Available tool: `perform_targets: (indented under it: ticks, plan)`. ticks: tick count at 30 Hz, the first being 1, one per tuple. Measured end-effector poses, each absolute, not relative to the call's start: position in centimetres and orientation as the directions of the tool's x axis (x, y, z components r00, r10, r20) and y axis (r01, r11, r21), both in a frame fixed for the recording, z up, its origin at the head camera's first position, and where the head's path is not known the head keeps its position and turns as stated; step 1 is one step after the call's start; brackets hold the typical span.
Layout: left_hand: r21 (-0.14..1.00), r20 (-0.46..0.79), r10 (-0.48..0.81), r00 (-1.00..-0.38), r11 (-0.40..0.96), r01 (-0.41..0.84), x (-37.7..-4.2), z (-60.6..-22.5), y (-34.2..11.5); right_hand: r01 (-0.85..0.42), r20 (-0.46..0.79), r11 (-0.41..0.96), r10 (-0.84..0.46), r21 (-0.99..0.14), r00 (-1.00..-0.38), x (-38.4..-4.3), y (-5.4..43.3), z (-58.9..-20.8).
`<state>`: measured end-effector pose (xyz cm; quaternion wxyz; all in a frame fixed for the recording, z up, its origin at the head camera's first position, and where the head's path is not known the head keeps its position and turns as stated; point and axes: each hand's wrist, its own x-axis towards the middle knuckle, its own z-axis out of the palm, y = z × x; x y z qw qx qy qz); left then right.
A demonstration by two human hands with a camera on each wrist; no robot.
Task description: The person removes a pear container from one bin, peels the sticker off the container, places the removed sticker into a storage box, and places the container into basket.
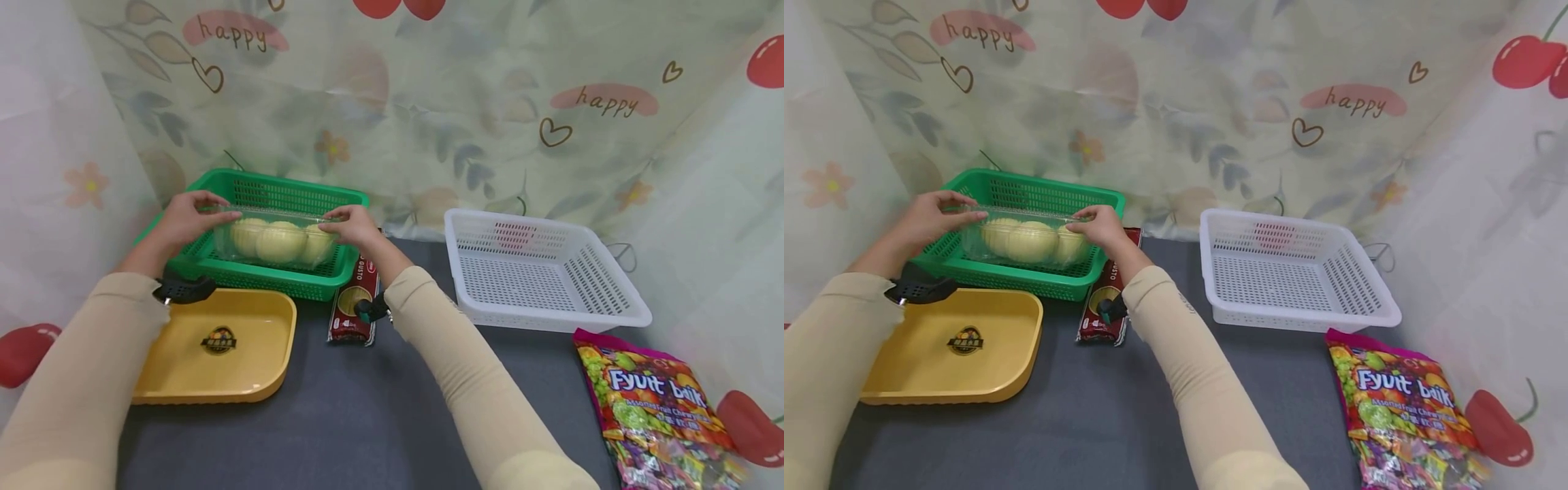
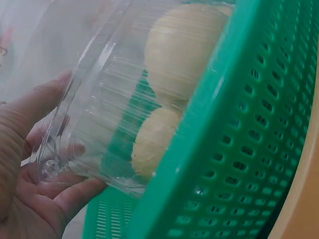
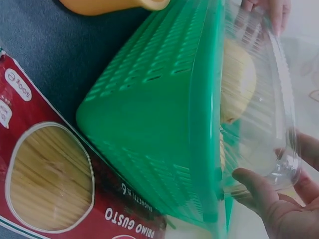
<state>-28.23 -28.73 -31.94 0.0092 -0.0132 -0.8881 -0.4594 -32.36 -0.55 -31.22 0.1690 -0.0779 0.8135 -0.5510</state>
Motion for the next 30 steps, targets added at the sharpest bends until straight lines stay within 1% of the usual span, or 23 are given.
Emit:
perform_targets:
  ticks: [3, 7, 13, 20, 30]
  plan:
    - [0.812, 0.011, 0.023, -1.000, 0.584, 0.022, -28.4, -31.9, -28.7, 0.065, -0.200, 0.401, -0.305, -0.914, -0.931, -32.5, -0.6, -31.0]
    - [0.795, -0.014, 0.047, -0.999, 0.606, 0.018, -28.6, -31.9, -29.0, 0.073, -0.232, 0.470, -0.291, -0.879, -0.928, -32.3, -0.8, -30.6]
    - [0.781, -0.067, 0.082, -0.994, 0.625, -0.001, -28.8, -31.9, -29.7, 0.037, -0.248, 0.558, -0.307, -0.829, -0.919, -32.0, -1.2, -30.3]
    - [0.773, -0.134, 0.091, -0.987, 0.633, -0.047, -29.2, -31.2, -30.1, 0.008, -0.237, 0.596, -0.307, -0.803, -0.922, -31.9, -1.9, -30.1]
    - [0.724, -0.129, 0.073, -0.989, 0.688, -0.044, -29.6, -30.6, -29.3, 0.015, -0.246, 0.634, -0.279, -0.773, -0.928, -31.8, -2.6, -29.8]
